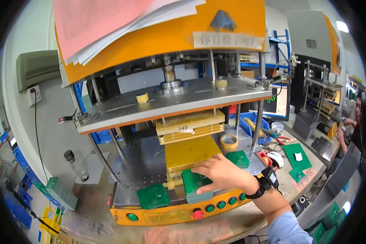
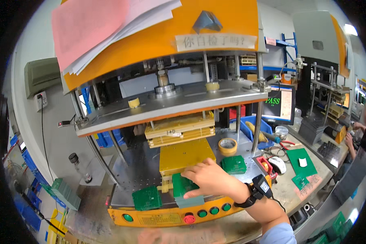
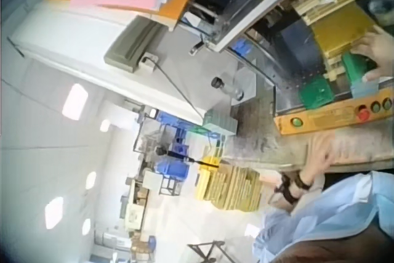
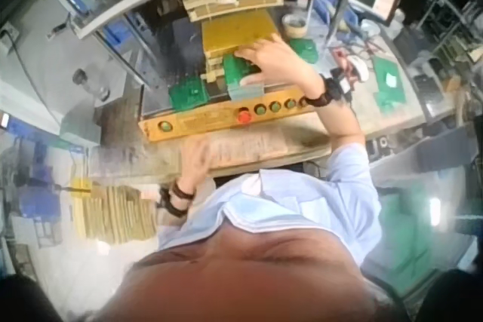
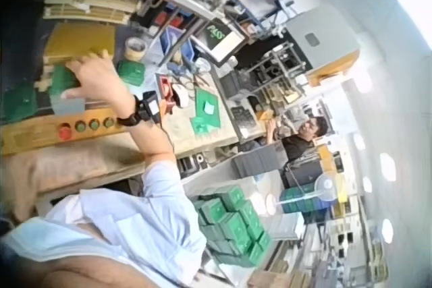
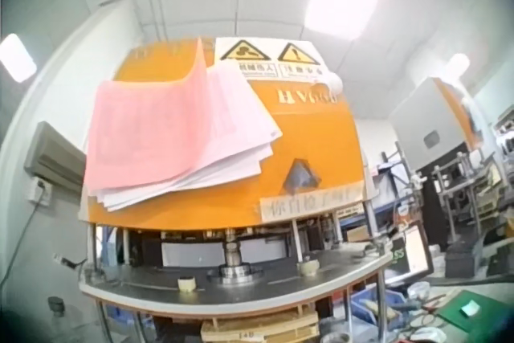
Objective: Placing green circuit boards into a press machine and checking the status on a monitor.
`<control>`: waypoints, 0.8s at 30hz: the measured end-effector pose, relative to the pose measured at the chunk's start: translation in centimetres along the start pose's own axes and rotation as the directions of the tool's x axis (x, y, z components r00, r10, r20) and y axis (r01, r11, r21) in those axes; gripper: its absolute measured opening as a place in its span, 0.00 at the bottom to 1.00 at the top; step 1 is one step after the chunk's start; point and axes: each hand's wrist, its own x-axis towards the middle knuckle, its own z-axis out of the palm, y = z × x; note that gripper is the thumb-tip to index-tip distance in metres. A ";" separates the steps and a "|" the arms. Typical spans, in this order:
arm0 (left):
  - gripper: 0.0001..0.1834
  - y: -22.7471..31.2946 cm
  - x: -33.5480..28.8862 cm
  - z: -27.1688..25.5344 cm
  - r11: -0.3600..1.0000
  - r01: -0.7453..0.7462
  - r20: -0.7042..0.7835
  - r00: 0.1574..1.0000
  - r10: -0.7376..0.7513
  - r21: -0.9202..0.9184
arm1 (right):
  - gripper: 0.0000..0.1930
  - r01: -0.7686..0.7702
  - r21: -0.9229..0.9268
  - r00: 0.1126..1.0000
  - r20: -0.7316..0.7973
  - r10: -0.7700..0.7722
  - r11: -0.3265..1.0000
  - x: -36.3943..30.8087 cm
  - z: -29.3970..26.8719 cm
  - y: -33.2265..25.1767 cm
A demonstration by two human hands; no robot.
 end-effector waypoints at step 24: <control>0.10 1.4 -0.9 1.4 0.990 0.124 -0.212 0.971 -0.107 0.066 | 0.31 -0.171 0.293 0.985 0.048 0.164 0.941 6.9 5.2 9.5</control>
